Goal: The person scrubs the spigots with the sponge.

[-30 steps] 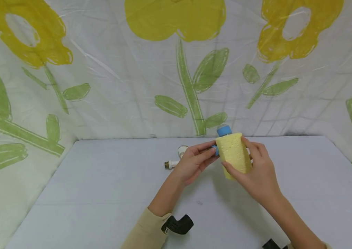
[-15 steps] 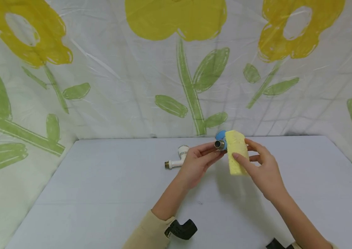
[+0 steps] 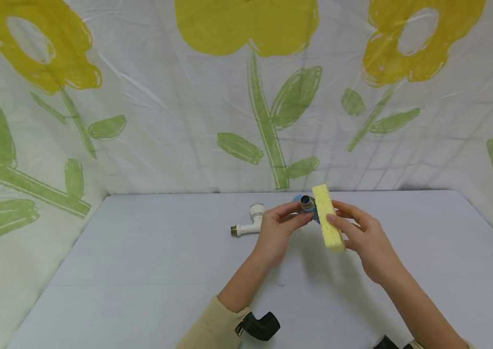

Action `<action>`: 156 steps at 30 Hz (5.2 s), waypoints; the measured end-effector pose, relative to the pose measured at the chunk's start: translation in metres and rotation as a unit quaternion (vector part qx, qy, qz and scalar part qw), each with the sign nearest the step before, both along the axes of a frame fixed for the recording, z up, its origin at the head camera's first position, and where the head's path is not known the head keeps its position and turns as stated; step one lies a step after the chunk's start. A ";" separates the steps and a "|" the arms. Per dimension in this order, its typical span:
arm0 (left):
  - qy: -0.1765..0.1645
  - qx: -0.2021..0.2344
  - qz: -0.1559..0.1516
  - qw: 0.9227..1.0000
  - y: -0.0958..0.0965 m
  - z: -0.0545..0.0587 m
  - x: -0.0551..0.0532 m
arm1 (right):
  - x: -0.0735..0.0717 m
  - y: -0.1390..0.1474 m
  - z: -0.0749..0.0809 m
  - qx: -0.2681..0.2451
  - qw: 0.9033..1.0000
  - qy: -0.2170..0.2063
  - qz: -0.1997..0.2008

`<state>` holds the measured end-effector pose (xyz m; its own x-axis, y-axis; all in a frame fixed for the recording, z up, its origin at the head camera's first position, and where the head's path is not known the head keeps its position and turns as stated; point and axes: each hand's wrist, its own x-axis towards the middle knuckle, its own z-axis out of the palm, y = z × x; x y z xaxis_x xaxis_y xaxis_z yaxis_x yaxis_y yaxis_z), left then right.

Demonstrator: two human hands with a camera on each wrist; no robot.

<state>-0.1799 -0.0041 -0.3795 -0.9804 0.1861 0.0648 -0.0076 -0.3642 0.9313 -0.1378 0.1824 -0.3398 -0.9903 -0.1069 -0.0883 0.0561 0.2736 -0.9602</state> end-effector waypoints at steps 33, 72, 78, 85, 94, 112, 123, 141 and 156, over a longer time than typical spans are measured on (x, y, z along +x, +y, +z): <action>0.015 -0.077 0.016 0.997 -0.003 -0.002 -0.002 | -0.007 0.009 -0.005 -0.132 0.990 -0.029 0.035; 0.082 -0.169 -0.043 0.981 -0.016 0.002 -0.005 | -0.005 0.021 0.003 -0.176 0.984 0.010 0.036; 0.082 -0.168 -0.049 0.981 -0.017 0.003 -0.005 | -0.004 0.023 0.005 -0.194 0.981 0.018 0.016; 0.070 -0.193 -0.069 0.976 -0.018 0.003 -0.005 | -0.004 0.023 0.005 -0.193 0.981 0.022 0.001; 0.072 -0.214 -0.074 0.971 -0.019 0.005 -0.004 | -0.003 0.026 0.004 -0.161 0.986 0.048 0.016; 0.066 -0.232 -0.105 0.965 -0.018 0.005 -0.004 | -0.002 0.028 0.006 -0.159 0.981 0.110 0.022; 0.066 -0.226 -0.105 0.966 -0.021 0.005 -0.004 | -0.004 0.031 0.006 -0.184 0.979 0.083 0.017; 0.088 -0.249 -0.083 0.961 -0.021 0.007 -0.003 | 0.007 0.012 0.012 0.130 0.960 0.250 0.009; 0.082 -0.248 -0.071 0.963 -0.022 0.009 -0.003 | 0.008 0.008 0.009 0.224 0.900 0.373 -0.018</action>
<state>-0.1827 -0.0257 -0.3705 -0.9271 0.3649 0.0851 0.1372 0.1194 0.9833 -0.1300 0.1899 -0.3308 -0.7936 -0.1925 0.5771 -0.5425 0.6532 -0.5282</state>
